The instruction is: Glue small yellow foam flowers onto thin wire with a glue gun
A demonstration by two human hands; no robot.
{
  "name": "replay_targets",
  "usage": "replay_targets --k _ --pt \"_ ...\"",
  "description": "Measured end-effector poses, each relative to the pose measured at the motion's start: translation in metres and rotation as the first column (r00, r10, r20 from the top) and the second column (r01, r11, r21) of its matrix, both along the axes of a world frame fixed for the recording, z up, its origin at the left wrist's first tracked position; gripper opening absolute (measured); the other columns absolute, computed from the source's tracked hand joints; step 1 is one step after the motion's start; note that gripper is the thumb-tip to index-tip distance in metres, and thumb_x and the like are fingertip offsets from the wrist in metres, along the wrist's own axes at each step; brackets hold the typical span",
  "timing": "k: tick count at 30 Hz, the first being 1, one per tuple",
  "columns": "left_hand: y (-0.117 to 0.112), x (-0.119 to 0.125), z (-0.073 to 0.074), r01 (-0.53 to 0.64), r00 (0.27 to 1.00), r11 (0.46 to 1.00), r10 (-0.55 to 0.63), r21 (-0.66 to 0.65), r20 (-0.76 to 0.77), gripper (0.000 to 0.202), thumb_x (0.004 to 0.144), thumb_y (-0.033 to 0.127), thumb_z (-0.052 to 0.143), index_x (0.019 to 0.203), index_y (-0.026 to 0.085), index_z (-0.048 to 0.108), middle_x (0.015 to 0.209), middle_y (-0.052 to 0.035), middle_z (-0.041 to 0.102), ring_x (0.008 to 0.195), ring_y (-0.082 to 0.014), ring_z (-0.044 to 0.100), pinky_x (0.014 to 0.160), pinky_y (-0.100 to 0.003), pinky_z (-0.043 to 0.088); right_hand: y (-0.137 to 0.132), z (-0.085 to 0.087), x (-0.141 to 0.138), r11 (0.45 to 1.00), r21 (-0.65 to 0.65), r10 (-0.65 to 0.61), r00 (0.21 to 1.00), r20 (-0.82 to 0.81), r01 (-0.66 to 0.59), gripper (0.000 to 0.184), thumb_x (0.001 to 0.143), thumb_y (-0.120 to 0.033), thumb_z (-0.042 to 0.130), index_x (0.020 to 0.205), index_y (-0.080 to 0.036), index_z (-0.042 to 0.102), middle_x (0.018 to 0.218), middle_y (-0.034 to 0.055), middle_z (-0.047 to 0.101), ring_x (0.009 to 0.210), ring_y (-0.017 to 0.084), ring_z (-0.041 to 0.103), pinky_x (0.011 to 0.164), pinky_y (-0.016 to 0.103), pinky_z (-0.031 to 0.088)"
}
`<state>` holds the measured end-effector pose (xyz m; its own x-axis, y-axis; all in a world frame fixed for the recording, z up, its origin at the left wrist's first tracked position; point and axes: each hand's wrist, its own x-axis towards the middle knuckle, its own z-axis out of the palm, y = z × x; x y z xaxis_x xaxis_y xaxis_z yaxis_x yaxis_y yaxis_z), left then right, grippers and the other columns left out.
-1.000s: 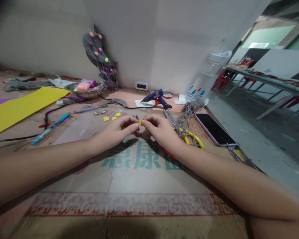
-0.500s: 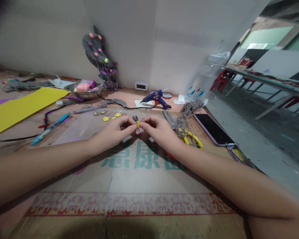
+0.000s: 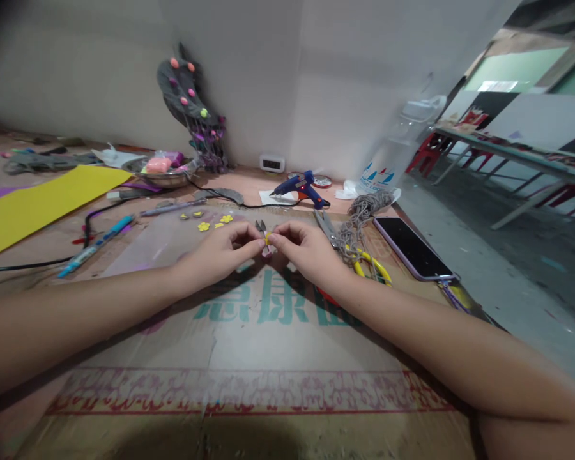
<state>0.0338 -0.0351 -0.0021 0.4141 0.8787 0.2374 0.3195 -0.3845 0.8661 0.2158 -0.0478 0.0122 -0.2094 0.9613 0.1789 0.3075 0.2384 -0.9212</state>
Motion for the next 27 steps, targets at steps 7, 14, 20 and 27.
replay_targets --k 7,14,20,27 --pt "-0.002 0.000 0.004 0.003 1.000 1.000 -0.003 0.003 -0.006 0.022 0.088 0.036 0.053 0.082 0.017 0.061 0.078 -0.0021 0.067 0.071 -0.0142 0.061 0.065 -0.027 0.045 -0.001 0.000 -0.002 0.999 -0.043 0.005 0.998 -0.064 -0.008 0.022 0.081 -0.039 0.065 0.080 -0.017 0.061 0.066 -0.0018 0.061 0.055 0.010 0.053 0.050 0.023 0.039" --pt "-0.001 0.000 0.001 0.004 1.000 1.000 -0.004 0.009 -0.014 0.022 0.088 0.036 0.053 0.081 0.017 0.062 0.079 -0.0025 0.066 0.072 -0.0150 0.060 0.065 -0.028 0.045 -0.002 0.001 -0.001 0.999 -0.017 -0.028 0.999 -0.016 0.028 0.023 0.081 -0.040 0.066 0.080 -0.017 0.062 0.067 -0.0011 0.061 0.056 0.010 0.051 0.049 0.022 0.037" --pt "-0.002 0.001 0.005 0.029 0.990 0.998 -0.022 -0.053 0.139 0.031 0.090 0.032 0.052 0.117 0.017 0.059 0.090 -0.0053 0.069 0.081 -0.0164 0.065 0.075 -0.030 0.051 -0.002 0.000 0.000 0.999 -0.046 0.014 1.000 -0.007 -0.015 0.026 0.083 -0.042 0.063 0.083 -0.017 0.061 0.069 0.0000 0.064 0.053 0.009 0.051 0.045 0.021 0.036" --pt "0.009 0.002 -0.009 0.219 0.952 0.970 -0.188 -0.110 0.240 0.035 0.092 0.028 0.051 0.124 0.020 0.061 0.123 -0.0095 0.066 0.103 -0.0189 0.065 0.084 -0.031 0.053 0.000 -0.001 0.001 0.994 -0.075 0.081 0.996 -0.037 -0.083 0.022 0.084 -0.039 0.064 0.082 -0.017 0.061 0.069 -0.0010 0.065 0.054 0.009 0.056 0.050 0.022 0.042"
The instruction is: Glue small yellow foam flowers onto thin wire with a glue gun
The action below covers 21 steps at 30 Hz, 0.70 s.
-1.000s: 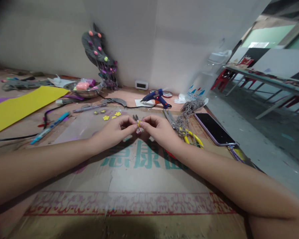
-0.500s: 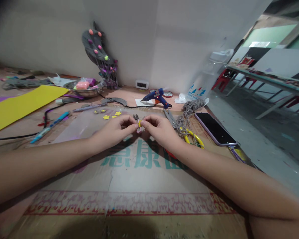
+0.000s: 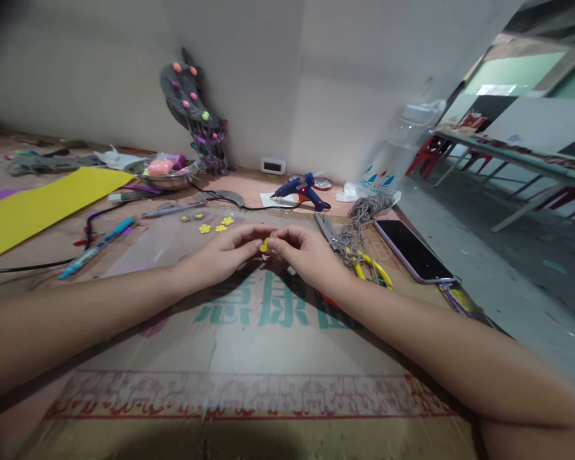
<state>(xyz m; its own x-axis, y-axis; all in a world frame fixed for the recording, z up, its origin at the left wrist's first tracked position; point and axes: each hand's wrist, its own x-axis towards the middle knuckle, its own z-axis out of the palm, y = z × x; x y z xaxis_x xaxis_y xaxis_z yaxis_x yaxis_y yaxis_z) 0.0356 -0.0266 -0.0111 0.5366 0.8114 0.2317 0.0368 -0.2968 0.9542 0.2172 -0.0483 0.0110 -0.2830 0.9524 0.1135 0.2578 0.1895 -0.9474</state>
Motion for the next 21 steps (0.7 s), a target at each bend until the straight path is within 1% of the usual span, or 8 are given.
replay_targets --k 3,6,8,10,13,15,18,21 --pt "0.003 0.000 -0.006 0.040 0.999 0.999 -0.040 0.000 0.036 0.037 0.091 0.029 0.054 0.127 0.019 0.059 0.120 -0.0105 0.068 0.099 -0.0188 0.066 0.086 -0.033 0.053 0.000 0.001 0.000 1.000 0.007 0.004 0.999 0.039 -0.004 0.024 0.083 -0.040 0.064 0.078 -0.017 0.061 0.064 -0.0017 0.062 0.051 0.009 0.052 0.048 0.022 0.040" --pt "0.002 0.000 -0.004 0.019 1.000 0.998 -0.021 0.052 0.024 0.038 0.091 0.028 0.054 0.128 0.020 0.060 0.118 -0.0094 0.069 0.098 -0.0188 0.066 0.085 -0.033 0.053 0.000 0.001 -0.001 1.000 0.004 0.014 0.998 0.055 -0.015 0.024 0.084 -0.040 0.062 0.077 -0.017 0.060 0.063 -0.0019 0.061 0.052 0.009 0.052 0.049 0.023 0.040" --pt "0.001 -0.001 0.000 -0.013 1.000 0.997 0.015 0.080 -0.018 0.034 0.090 0.029 0.054 0.121 0.019 0.064 0.116 -0.0088 0.070 0.098 -0.0193 0.066 0.082 -0.031 0.053 0.001 0.001 -0.002 1.000 -0.007 0.027 0.997 0.068 -0.027 0.023 0.083 -0.040 0.062 0.077 -0.017 0.061 0.064 -0.0015 0.062 0.054 0.010 0.054 0.051 0.023 0.041" --pt "0.000 -0.003 0.004 -0.050 0.997 0.996 0.054 0.069 -0.062 0.030 0.090 0.031 0.054 0.113 0.018 0.068 0.108 -0.0082 0.072 0.093 -0.0188 0.066 0.077 -0.029 0.052 0.001 0.000 -0.001 0.999 -0.015 0.042 0.996 0.083 -0.041 0.022 0.082 -0.038 0.063 0.076 -0.017 0.062 0.066 -0.0010 0.062 0.057 0.010 0.055 0.054 0.024 0.043" --pt "0.000 -0.004 0.008 -0.122 0.985 0.991 0.128 0.057 -0.113 0.025 0.088 0.033 0.057 0.101 0.015 0.068 0.094 -0.0062 0.072 0.081 -0.0169 0.066 0.069 -0.027 0.051 0.001 -0.001 -0.001 0.998 -0.020 0.063 0.993 0.101 -0.061 0.021 0.081 -0.037 0.064 0.077 -0.016 0.063 0.066 -0.0009 0.062 0.059 0.011 0.056 0.057 0.024 0.045" --pt "0.000 -0.004 0.008 -0.154 0.976 0.984 0.166 0.095 -0.144 0.022 0.087 0.034 0.057 0.095 0.015 0.066 0.089 -0.0048 0.070 0.078 -0.0167 0.064 0.068 -0.027 0.050 0.002 -0.002 0.000 0.997 -0.024 0.080 0.992 0.100 -0.077 0.022 0.081 -0.038 0.065 0.077 -0.016 0.063 0.066 -0.0009 0.062 0.059 0.011 0.055 0.058 0.024 0.045" --pt "-0.002 -0.003 0.009 -0.162 0.969 0.975 0.187 0.151 -0.163 0.023 0.089 0.037 0.054 0.093 0.016 0.062 0.087 -0.0040 0.068 0.080 -0.0169 0.063 0.070 -0.027 0.049 0.003 -0.002 -0.001 0.996 -0.027 0.088 0.993 0.079 -0.086 0.024 0.080 -0.040 0.065 0.078 -0.017 0.063 0.068 -0.0006 0.062 0.059 0.011 0.055 0.058 0.024 0.046" --pt "-0.006 -0.002 0.010 -0.174 0.977 0.977 0.187 0.123 -0.103 0.022 0.091 0.037 0.049 0.094 0.017 0.057 0.088 -0.0035 0.066 0.079 -0.0157 0.062 0.070 -0.027 0.049 0.003 -0.003 -0.001 0.997 -0.030 0.074 0.997 0.030 -0.073 0.026 0.080 -0.042 0.066 0.078 -0.017 0.061 0.069 -0.0005 0.062 0.059 0.011 0.056 0.058 0.025 0.046"
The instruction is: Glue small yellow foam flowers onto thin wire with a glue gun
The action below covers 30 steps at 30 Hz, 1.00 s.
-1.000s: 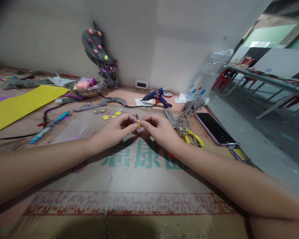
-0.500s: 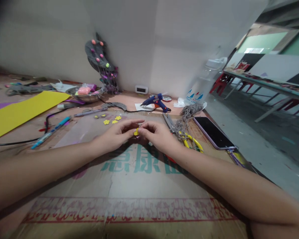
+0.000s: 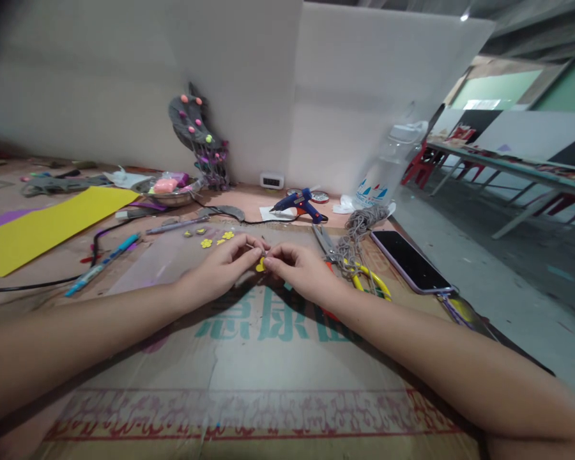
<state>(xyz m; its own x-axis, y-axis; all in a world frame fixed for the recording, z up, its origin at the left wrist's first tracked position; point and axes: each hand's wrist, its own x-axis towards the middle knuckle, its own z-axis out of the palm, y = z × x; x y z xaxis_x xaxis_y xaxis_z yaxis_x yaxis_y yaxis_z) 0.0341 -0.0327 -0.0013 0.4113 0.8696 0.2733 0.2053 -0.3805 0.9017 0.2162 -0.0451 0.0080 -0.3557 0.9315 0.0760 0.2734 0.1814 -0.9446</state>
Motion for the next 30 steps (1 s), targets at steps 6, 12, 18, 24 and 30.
replay_targets --k 6,12,18,24,30 --pt "-0.0039 0.0016 0.0017 0.039 0.993 0.994 -0.027 -0.098 0.115 0.019 0.091 0.036 0.050 0.092 0.018 0.054 0.085 -0.0017 0.062 0.075 -0.0135 0.061 0.069 -0.027 0.049 -0.0007 -0.0005 0.0004 1.000 0.015 -0.008 1.000 -0.010 0.009 0.026 0.080 -0.042 0.065 0.078 -0.017 0.061 0.068 -0.0008 0.062 0.059 0.011 0.055 0.058 0.025 0.046" --pt "-0.0018 0.0014 0.0017 0.025 0.994 0.999 -0.021 -0.039 0.105 0.018 0.092 0.035 0.048 0.089 0.018 0.052 0.080 0.0004 0.058 0.075 -0.0126 0.059 0.069 -0.025 0.047 -0.0036 0.0031 -0.0009 1.000 0.009 -0.017 0.999 -0.036 0.017 0.029 0.078 -0.045 0.068 0.077 -0.017 0.061 0.068 -0.0004 0.062 0.059 0.011 0.056 0.057 0.026 0.048" --pt "0.0013 0.0020 -0.0052 0.053 0.987 0.997 -0.042 -0.061 0.158 0.018 0.092 0.036 0.051 0.095 0.018 0.051 0.083 0.0007 0.059 0.069 -0.0107 0.058 0.064 -0.024 0.046 -0.0029 0.0037 -0.0011 0.998 0.024 -0.051 0.998 -0.035 0.052 0.028 0.080 -0.046 0.065 0.078 -0.018 0.058 0.066 -0.0016 0.060 0.055 0.011 0.054 0.053 0.024 0.044" --pt "0.0018 0.0007 -0.0044 0.051 0.997 0.995 -0.046 -0.080 0.066 0.034 0.087 0.045 0.060 0.106 0.017 0.055 0.079 0.0000 0.063 0.068 -0.0138 0.062 0.064 -0.026 0.048 -0.0016 0.0020 0.0011 0.992 0.032 -0.120 0.990 -0.078 0.123 0.031 0.083 -0.048 0.063 0.082 -0.019 0.055 0.063 -0.0036 0.058 0.049 0.009 0.050 0.046 0.022 0.036" --pt "0.0011 0.0004 0.0008 0.045 0.999 0.998 -0.044 -0.053 0.003 0.028 0.089 0.044 0.056 0.085 0.016 0.059 0.081 -0.0033 0.068 0.077 -0.0162 0.065 0.072 -0.028 0.049 -0.0005 -0.0010 0.0015 0.992 0.090 -0.092 0.996 -0.019 0.094 0.031 0.086 -0.049 0.059 0.081 -0.018 0.057 0.065 -0.0024 0.058 0.052 0.010 0.051 0.049 0.024 0.039"
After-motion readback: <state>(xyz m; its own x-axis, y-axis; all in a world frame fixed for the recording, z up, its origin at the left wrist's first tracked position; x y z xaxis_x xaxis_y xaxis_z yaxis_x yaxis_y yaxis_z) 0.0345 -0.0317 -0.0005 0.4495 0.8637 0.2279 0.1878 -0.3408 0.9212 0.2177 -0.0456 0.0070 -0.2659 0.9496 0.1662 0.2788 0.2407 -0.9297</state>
